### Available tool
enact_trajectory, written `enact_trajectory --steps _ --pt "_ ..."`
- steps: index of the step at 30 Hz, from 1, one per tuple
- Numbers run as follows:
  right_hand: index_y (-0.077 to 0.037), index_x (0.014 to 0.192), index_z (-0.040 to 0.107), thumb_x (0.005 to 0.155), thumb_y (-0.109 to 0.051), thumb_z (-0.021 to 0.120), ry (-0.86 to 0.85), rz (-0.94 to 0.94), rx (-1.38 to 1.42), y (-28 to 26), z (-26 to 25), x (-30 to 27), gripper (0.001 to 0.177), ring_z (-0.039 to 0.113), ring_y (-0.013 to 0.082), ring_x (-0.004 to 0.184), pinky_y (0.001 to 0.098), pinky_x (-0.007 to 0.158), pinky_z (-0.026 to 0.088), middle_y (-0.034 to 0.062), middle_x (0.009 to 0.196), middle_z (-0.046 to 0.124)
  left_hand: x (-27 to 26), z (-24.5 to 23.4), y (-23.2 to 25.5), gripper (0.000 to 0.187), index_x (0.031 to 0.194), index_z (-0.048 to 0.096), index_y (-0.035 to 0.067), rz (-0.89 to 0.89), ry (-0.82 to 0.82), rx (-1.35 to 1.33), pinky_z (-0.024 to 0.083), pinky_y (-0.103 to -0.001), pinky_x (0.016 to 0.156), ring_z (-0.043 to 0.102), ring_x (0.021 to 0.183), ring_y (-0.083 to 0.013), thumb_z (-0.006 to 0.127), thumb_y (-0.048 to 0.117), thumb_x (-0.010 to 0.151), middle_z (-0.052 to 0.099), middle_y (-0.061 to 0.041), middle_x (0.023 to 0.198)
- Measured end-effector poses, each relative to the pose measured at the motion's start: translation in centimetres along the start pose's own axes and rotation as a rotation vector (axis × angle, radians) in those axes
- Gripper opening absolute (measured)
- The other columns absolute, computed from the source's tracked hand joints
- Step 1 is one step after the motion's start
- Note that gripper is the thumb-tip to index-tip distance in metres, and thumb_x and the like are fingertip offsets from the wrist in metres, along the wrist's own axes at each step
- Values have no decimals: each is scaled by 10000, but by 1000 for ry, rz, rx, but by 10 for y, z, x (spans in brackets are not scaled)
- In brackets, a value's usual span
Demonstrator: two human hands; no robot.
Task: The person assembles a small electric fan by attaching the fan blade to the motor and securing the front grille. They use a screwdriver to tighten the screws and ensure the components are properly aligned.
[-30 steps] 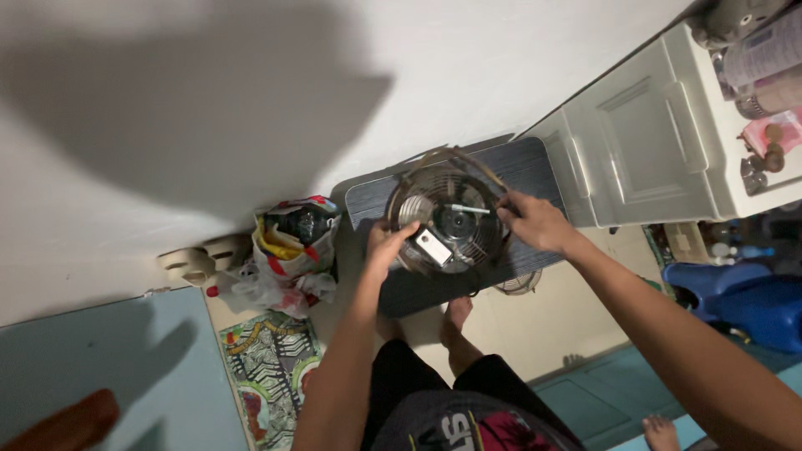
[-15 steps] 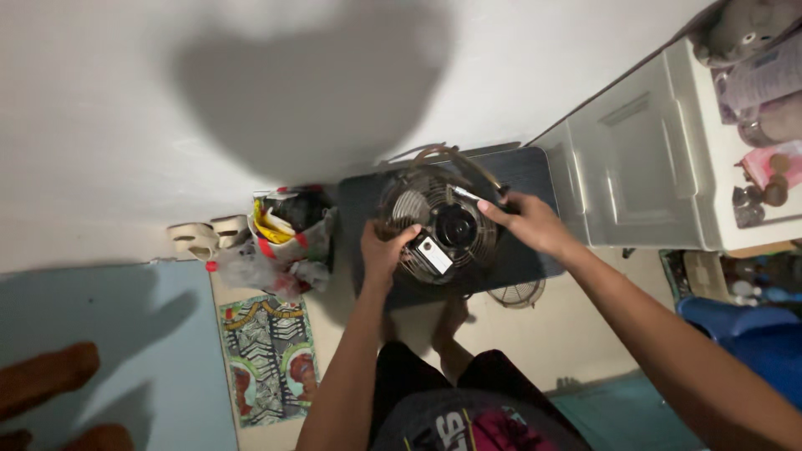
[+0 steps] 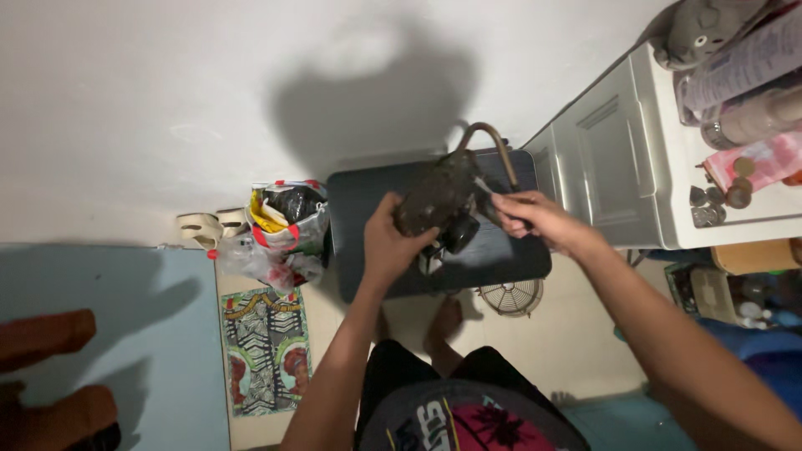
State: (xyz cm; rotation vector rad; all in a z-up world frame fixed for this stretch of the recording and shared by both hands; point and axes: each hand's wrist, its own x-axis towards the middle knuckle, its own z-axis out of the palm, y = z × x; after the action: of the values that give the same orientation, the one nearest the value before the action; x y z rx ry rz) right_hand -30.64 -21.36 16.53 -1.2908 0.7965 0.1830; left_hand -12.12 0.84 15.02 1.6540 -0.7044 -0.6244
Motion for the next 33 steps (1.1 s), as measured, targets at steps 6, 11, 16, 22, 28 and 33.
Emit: enact_trajectory --steps 6,11,16,22,28,33 --pt "-123 670 494 970 -391 684 -51 -37 -214 29 -36 -4 445 398 147 544 282 605 366 -8 576 413 -12 9 28 487 1048 610 102 142 32 414 544 -437 672 735 770 -343 894 243 678 735 -124 809" --pt "-95 735 623 988 -296 658 194 -54 -12 68 2 -12 325 567 182 670 301 832 486 75 673 581 -38 31 16 404 1049 639 115 237 114 351 569 -425 667 751 780 -326 832 206 705 736 -125 862" --pt "31 982 722 901 -137 609 288 53 251 93 60 -14 218 678 172 748 308 621 504 19 992 753 -71 58 2 316 1061 615 63 221 42 362 532 -451 703 698 852 -353 793 207 843 690 -145 899" --pt "57 1050 661 945 -70 564 340 121 574 143 66 4 191 639 153 724 267 532 464 98 893 686 -88 79 -21 330 1018 585 51 145 33 284 521 -464 717 669 861 -384 811 240 871 666 -167 915" --pt "0 1066 687 966 -126 517 337 181 582 163 54 12 234 556 115 683 249 528 417 65 892 691 -93 77 -35 246 1083 560 31 93 -94 53 535 -460 750 675 892 -401 710 127 913 663 -187 945" --pt "-30 1102 663 972 -162 440 291 110 633 167 51 12 291 577 99 778 238 566 429 37 984 698 -88 64 -32 286 1139 516 -6 68 -127 -107 542 -456 750 668 843 -397 568 31 860 654 -199 933"
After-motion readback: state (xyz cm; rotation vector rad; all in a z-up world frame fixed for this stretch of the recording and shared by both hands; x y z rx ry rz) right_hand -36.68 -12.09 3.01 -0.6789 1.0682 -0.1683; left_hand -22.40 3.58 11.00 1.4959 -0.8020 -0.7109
